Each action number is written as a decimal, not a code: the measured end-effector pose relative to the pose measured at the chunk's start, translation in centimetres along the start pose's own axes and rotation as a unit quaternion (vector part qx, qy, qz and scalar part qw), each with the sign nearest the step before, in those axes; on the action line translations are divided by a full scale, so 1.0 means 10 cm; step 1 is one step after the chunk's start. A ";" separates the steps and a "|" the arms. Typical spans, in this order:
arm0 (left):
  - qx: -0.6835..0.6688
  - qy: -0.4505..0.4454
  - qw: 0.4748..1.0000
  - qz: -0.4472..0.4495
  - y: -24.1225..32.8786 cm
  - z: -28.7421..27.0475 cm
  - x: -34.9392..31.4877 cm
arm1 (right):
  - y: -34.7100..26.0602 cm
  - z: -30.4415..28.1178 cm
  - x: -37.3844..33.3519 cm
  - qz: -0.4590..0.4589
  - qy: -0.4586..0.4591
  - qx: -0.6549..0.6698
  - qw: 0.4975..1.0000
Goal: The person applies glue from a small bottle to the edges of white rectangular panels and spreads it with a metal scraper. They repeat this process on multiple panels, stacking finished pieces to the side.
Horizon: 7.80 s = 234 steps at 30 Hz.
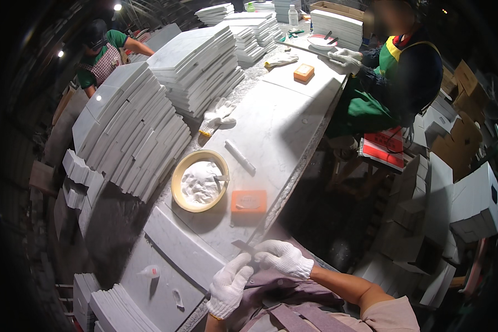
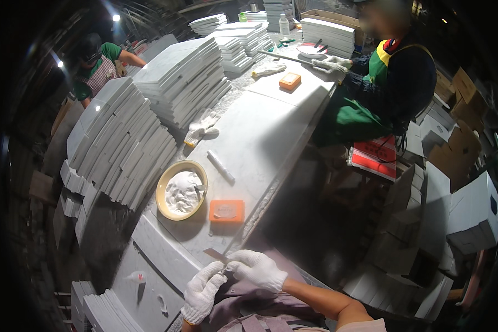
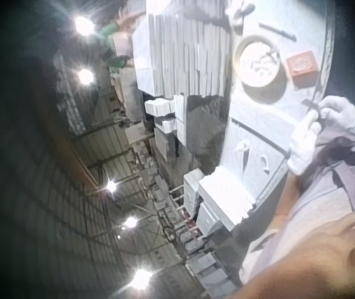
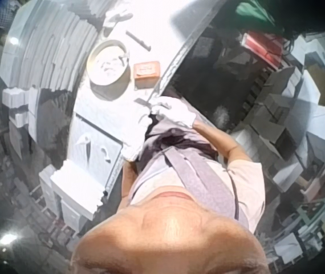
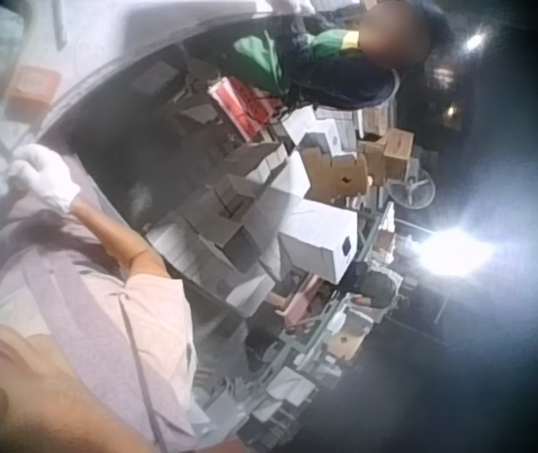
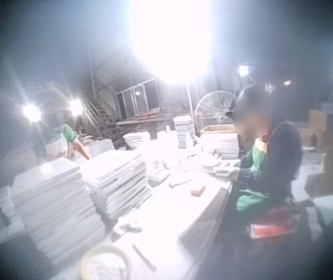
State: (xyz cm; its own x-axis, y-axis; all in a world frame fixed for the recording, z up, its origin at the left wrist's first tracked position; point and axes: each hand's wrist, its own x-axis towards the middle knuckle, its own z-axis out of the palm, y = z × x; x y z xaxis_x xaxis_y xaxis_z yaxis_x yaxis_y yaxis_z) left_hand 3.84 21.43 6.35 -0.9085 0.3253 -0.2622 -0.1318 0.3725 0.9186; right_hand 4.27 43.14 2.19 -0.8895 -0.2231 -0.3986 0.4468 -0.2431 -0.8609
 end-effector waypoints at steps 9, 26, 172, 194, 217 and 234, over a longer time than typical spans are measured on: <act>0.026 0.008 0.999 0.017 0.03 -0.01 0.00 | 0.04 -0.03 0.03 -0.002 -0.010 0.036 0.999; 0.091 -0.022 0.994 0.055 0.09 -0.03 0.02 | -0.13 -0.07 -0.02 -0.049 0.021 0.045 0.998; 0.412 0.353 0.802 0.250 -1.11 -0.45 -0.22 | -0.26 1.13 1.57 -0.255 -0.198 -0.616 0.718; 0.340 0.451 0.793 0.231 -1.21 -0.36 -0.35 | -0.08 0.07 0.83 -0.143 -0.226 -0.372 0.889; 0.530 0.280 0.785 0.157 -0.92 -0.61 0.19 | 0.35 0.11 0.02 0.148 -0.176 0.121 0.966; 0.564 0.205 0.794 0.098 -0.77 -0.49 0.07 | 0.52 0.16 -0.01 0.100 -0.197 0.088 0.971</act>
State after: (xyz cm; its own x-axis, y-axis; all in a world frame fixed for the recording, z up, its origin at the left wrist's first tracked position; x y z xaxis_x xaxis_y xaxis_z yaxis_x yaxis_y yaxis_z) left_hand 2.31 14.47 0.52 -0.9511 0.2482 0.1836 0.2561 0.9664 0.0201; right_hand 6.81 40.43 -1.75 -0.6930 -0.6182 -0.3710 0.6473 -0.3069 -0.6977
